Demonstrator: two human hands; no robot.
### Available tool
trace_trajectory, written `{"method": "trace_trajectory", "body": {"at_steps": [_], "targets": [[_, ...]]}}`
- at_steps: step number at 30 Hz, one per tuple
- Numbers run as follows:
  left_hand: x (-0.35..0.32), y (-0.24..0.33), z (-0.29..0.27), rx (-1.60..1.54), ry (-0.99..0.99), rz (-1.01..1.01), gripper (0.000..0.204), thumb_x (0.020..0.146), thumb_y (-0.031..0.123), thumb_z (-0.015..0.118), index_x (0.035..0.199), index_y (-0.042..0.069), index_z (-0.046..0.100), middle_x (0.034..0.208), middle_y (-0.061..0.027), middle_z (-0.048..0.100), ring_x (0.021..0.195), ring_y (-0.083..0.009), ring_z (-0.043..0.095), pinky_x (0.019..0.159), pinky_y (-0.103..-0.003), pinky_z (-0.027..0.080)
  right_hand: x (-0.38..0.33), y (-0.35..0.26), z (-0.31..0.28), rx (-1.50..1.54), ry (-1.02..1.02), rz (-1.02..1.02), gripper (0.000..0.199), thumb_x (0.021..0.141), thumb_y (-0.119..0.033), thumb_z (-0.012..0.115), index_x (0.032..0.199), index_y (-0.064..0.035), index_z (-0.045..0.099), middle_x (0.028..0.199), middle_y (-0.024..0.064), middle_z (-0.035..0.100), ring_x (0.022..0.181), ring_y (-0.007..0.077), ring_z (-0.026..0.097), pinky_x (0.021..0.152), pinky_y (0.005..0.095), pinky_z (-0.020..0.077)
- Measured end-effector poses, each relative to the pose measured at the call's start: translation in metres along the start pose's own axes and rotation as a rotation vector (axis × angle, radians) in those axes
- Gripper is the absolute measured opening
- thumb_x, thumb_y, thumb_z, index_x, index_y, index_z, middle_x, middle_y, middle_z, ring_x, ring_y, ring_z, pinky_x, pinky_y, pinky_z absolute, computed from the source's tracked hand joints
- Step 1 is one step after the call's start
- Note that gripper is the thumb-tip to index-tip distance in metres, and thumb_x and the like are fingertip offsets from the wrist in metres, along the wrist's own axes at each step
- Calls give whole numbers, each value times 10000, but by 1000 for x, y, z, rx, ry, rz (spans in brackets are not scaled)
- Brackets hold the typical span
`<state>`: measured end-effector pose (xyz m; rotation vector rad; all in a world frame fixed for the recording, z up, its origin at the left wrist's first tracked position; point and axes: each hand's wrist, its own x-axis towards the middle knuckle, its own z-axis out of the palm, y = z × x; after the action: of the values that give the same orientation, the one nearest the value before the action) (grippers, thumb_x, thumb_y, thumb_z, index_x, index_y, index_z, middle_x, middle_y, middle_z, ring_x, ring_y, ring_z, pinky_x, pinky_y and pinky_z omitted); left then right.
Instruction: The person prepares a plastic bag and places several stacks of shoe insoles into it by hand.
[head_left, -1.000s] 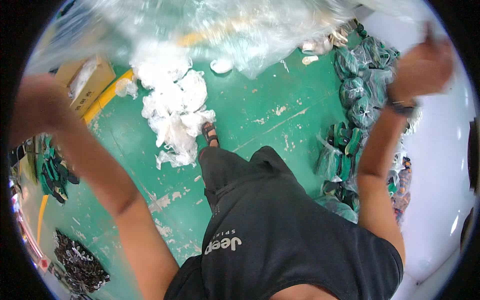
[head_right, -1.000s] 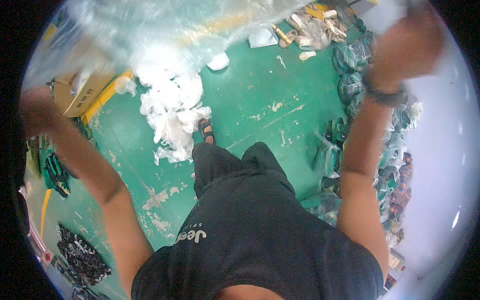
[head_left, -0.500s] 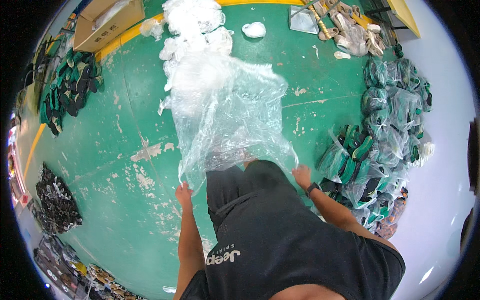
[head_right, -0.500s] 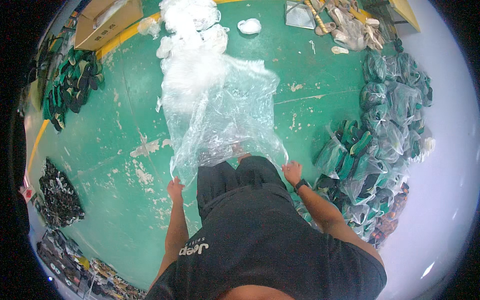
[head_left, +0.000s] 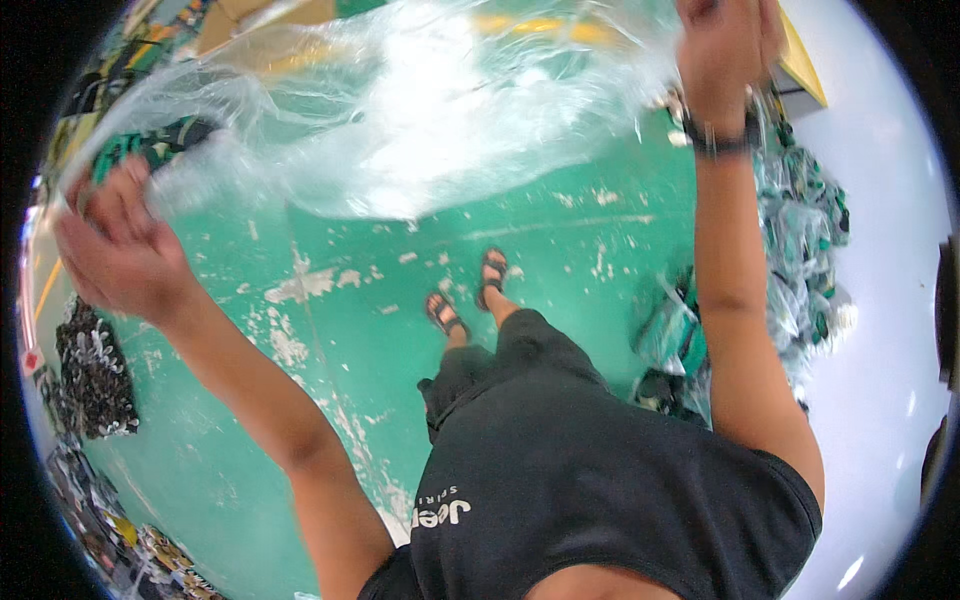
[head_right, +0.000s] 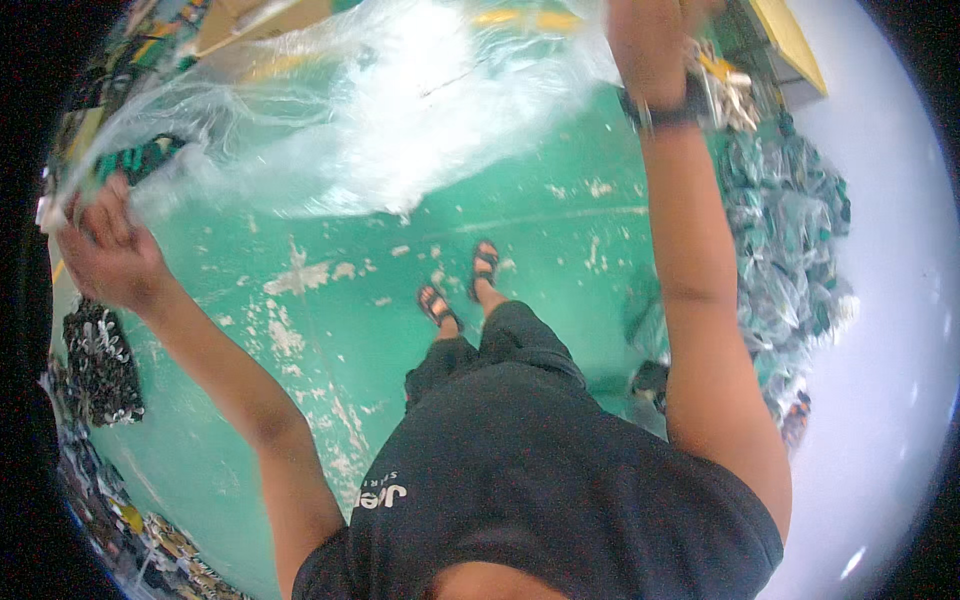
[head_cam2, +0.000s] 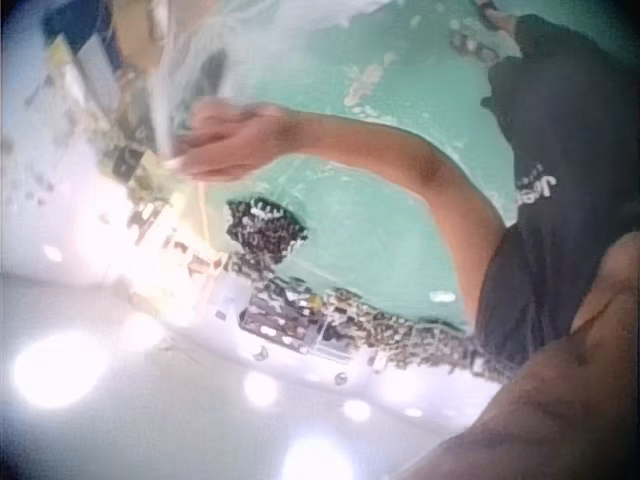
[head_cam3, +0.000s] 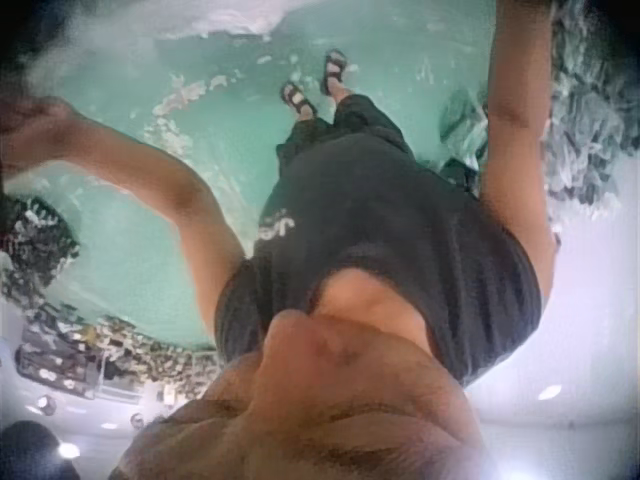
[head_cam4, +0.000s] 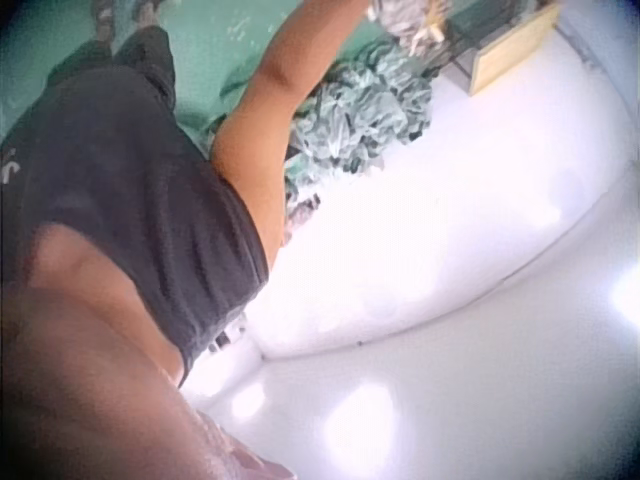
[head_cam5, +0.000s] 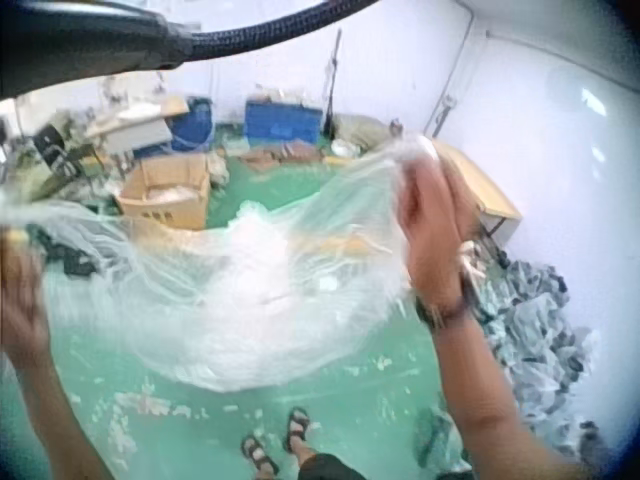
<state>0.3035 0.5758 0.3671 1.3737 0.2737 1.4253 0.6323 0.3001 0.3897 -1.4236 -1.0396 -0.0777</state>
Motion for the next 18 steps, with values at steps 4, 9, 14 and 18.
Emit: {"method": "trace_trajectory", "body": {"at_steps": [4, 9, 14, 18], "targets": [[-112, -43, -114, 1067, -160, 358, 266, 940, 179, 392, 832, 52, 599, 722, -27, 568, 664, -120, 513, 669, -333, 432, -165, 27, 32, -63, 141, 354, 122, 929, -146, 489, 895, -29, 489, 803, 55, 534, 696, 146, 513, 552, 295, 411], [-371, -111, -310, 836, 56, -744, 362, 906, 330, 494, 816, 8, 633, 635, -66, 594, 594, -180, 545, 596, -338, 434, -365, 98, 57, -431, -542, 463, 262, 898, -233, 502, 769, -23, 592, 618, 162, 506, 557, 259, 466, 551, 377, 382], [-418, -56, -317, 854, 444, -988, 389, 895, 339, 514, 825, -20, 644, 548, -72, 519, 479, -154, 496, 507, -291, 388, -285, 9, 75, -215, -665, 705, 333, 914, -313, 506, 737, -44, 592, 565, -33, 413, 533, 60, 380, 481, 257, 317], [-404, -43, -320, 931, 530, -981, 365, 887, 304, 517, 757, -23, 611, 531, -62, 465, 460, -148, 475, 476, -292, 381, -193, 1, 118, 245, -508, 831, 304, 940, -262, 476, 747, -51, 578, 550, -71, 372, 502, 13, 318, 453, 197, 251]]}}
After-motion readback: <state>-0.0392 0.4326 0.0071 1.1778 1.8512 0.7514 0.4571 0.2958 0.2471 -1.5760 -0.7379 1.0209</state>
